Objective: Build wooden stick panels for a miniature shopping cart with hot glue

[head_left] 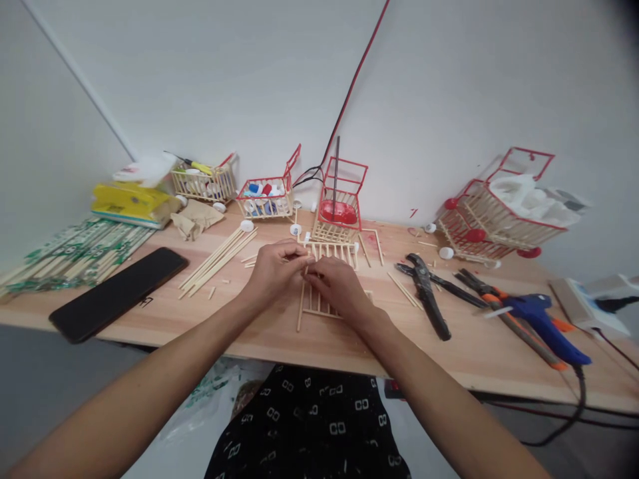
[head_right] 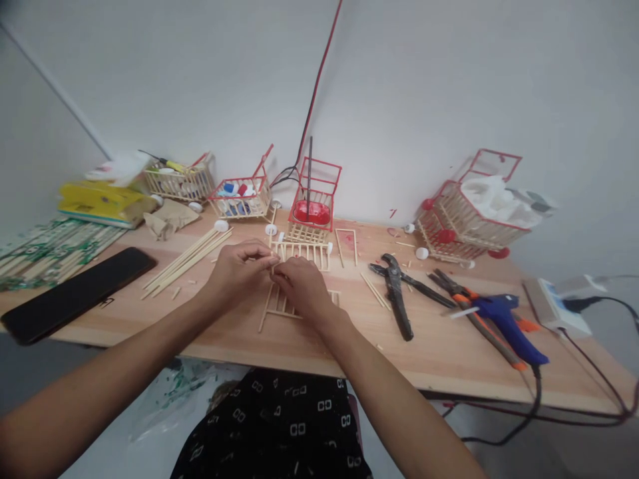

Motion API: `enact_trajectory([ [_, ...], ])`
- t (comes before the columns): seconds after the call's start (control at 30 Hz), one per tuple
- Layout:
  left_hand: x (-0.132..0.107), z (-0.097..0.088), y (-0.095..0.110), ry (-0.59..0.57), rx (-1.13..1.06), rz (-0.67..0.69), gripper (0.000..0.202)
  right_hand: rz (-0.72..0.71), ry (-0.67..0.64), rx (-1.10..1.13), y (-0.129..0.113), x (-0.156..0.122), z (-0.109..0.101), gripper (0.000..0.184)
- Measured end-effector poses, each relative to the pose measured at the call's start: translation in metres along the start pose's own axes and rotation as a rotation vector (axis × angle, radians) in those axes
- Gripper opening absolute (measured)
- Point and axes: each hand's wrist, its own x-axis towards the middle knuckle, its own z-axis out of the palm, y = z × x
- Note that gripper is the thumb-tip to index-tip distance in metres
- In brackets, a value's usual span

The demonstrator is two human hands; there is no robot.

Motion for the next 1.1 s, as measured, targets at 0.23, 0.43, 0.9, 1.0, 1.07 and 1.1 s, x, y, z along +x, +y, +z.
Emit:
enact_trajectory([
  [0.23, 0.0000, 0.0000, 0.0007, 0.003, -0.005, -0.009, 0.008, -0.028, 0.004, -0.010, 0.0021, -0.0003, 0.0024, 0.017],
  [0.43, 0.0000, -0.0002, -0.0013, -0.002, -0.008, -0.005, 0.008, -0.028, 0.005, -0.010, 0.0035, -0.0018, 0.0047, 0.018],
  [0.9, -0.0009, 0.0006, 0.0042, 0.006, 0.004, -0.044, 0.008, -0.041, 0.029, -0.012, -0.0005, -0.0027, 0.0034, 0.018],
  [1.0, -0.0013, 0.0005, 0.0057, 0.002, 0.002, -0.042, 0.008, -0.048, 0.027, -0.012, 0.0001, -0.0025, 0.0040, 0.017],
  [1.07, -0.0014, 0.0005, 0.0062, 0.003, 0.003, -0.039, 0.008, -0.044, 0.021, -0.014, 0.0000, -0.0022, 0.0040, 0.018],
  [1.1, -0.0014, 0.0006, 0.0063, 0.004, 0.005, -0.039, 0.008, -0.041, 0.020, -0.014, -0.0001, -0.0022, 0.0040, 0.018],
])
